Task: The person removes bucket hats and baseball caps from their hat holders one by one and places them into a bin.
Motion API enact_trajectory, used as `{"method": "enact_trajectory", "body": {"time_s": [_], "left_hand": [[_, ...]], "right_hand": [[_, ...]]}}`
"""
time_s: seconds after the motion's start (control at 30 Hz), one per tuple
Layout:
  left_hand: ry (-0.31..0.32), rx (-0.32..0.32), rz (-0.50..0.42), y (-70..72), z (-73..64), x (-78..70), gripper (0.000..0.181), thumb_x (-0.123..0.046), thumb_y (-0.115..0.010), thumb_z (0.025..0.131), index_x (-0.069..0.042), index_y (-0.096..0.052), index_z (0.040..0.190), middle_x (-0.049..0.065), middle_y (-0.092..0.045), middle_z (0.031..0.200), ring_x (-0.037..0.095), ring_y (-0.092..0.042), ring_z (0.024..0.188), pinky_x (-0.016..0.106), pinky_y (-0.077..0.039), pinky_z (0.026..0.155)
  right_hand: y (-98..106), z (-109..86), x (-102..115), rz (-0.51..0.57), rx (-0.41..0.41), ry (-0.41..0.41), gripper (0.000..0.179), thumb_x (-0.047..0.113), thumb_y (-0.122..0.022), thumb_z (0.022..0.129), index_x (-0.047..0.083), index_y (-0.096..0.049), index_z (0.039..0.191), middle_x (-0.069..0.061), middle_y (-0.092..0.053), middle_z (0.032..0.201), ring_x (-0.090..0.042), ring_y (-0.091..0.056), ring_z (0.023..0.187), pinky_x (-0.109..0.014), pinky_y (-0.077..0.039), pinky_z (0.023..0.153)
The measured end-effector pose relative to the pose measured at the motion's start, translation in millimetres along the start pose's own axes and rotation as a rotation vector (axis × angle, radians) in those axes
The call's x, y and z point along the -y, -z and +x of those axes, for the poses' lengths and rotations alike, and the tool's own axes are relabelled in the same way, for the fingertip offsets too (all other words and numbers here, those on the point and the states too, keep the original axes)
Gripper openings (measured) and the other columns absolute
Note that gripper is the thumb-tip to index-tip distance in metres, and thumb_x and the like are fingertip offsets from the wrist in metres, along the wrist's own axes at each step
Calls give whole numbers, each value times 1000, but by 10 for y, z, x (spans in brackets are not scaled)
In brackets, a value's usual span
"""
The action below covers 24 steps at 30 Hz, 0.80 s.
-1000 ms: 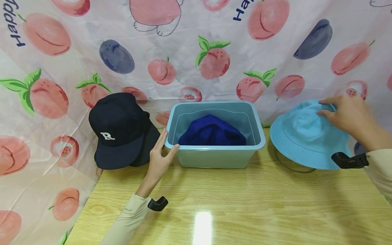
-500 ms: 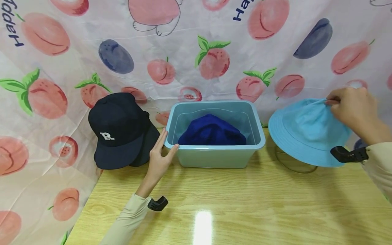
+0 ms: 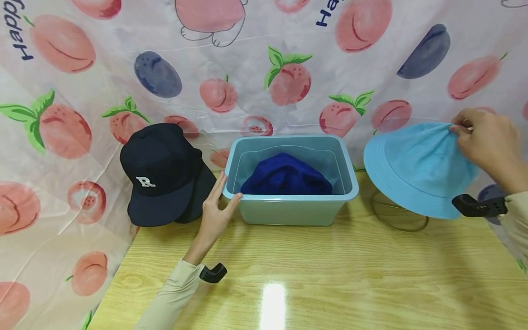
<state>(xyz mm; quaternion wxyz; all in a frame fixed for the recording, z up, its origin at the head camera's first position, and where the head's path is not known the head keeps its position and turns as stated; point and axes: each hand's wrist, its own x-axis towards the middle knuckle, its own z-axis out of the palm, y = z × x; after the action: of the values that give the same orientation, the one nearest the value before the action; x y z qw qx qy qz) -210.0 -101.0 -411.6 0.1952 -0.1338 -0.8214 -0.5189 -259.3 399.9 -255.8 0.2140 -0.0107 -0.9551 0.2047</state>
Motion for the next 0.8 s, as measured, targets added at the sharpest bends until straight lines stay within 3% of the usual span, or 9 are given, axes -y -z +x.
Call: {"method": "enact_trajectory", "body": {"time_s": [0.13, 0.27, 0.33, 0.43, 0.5, 0.57, 0.63, 0.7, 0.8], "left_hand": [[13, 4, 2, 1, -3, -1, 73, -41, -65, 89, -6, -36, 146, -5, -27, 153, 12, -27, 138, 39, -27, 109], [13, 5, -2, 4, -5, -4, 72, -41, -64, 89, -7, -36, 146, -6, -26, 153, 13, -27, 138, 41, -27, 109], [15, 6, -2, 4, -6, -5, 72, -41, -64, 89, -7, -36, 146, -6, -26, 153, 13, -27, 138, 42, -27, 109], [20, 9, 4, 7, -5, -10, 72, -41, -64, 90, -8, -36, 146, -6, -26, 153, 13, -27, 138, 42, -27, 109], [23, 10, 8, 8, -7, -9, 72, -42, -63, 90, -8, -36, 146, -7, -25, 153, 13, -27, 138, 42, -27, 109], [24, 11, 11, 8, -8, -8, 73, -43, -63, 89, -8, -35, 147, -7, -25, 153, 13, -27, 138, 42, -28, 108], [25, 12, 12, 8, -7, -5, 73, -43, -63, 89, -8, -35, 147, -8, -25, 153, 13, -27, 138, 42, -28, 108], [26, 12, 11, 8, -7, -4, 74, -44, -63, 89, -8, -35, 147, -8, -25, 153, 13, -27, 138, 41, -28, 108], [20, 10, 10, 8, -7, -5, 73, -43, -63, 89, -7, -35, 146, -7, -25, 153, 14, -27, 138, 42, -28, 108]], "right_hand": [[-9, 14, -35, -14, 9, 3, 15, -7, -39, 97, -20, -46, 98, -42, -44, 96, -54, -46, 74, -54, -43, 63], [-8, 17, -103, 2, 25, 25, 20, -11, -38, 94, -18, -54, 105, -42, -48, 96, -15, -46, 55, -16, -32, 48], [-9, 4, -134, 29, 34, 32, 28, -14, -34, 91, -19, -55, 108, -43, -49, 99, -4, -43, 58, -9, -31, 51], [-32, -15, -162, 66, 37, 23, 35, -14, -26, 89, -22, -51, 112, -44, -46, 107, -21, -58, 76, -34, -50, 75], [-49, -14, -169, 88, 23, 18, 35, -14, -22, 90, -23, -47, 113, -44, -43, 109, -49, -50, 93, -58, -41, 85], [-64, -14, -187, 120, -5, 9, 36, -13, -19, 92, -23, -45, 114, -41, -42, 110, -49, -48, 100, -64, -32, 93], [-74, -10, -225, 158, -44, -7, 35, -9, -22, 96, -13, -54, 109, -17, -54, 105, -19, -54, 102, -49, -35, 101], [-72, -11, -261, 202, -73, -8, 36, -8, -23, 97, -3, -58, 105, 12, -53, 98, 9, -44, 96, -29, -31, 105], [-57, -22, -306, 229, -86, -5, 38, 0, -27, 100, 24, -57, 102, 37, -31, 92, 22, -28, 83, -10, -28, 91]]}}
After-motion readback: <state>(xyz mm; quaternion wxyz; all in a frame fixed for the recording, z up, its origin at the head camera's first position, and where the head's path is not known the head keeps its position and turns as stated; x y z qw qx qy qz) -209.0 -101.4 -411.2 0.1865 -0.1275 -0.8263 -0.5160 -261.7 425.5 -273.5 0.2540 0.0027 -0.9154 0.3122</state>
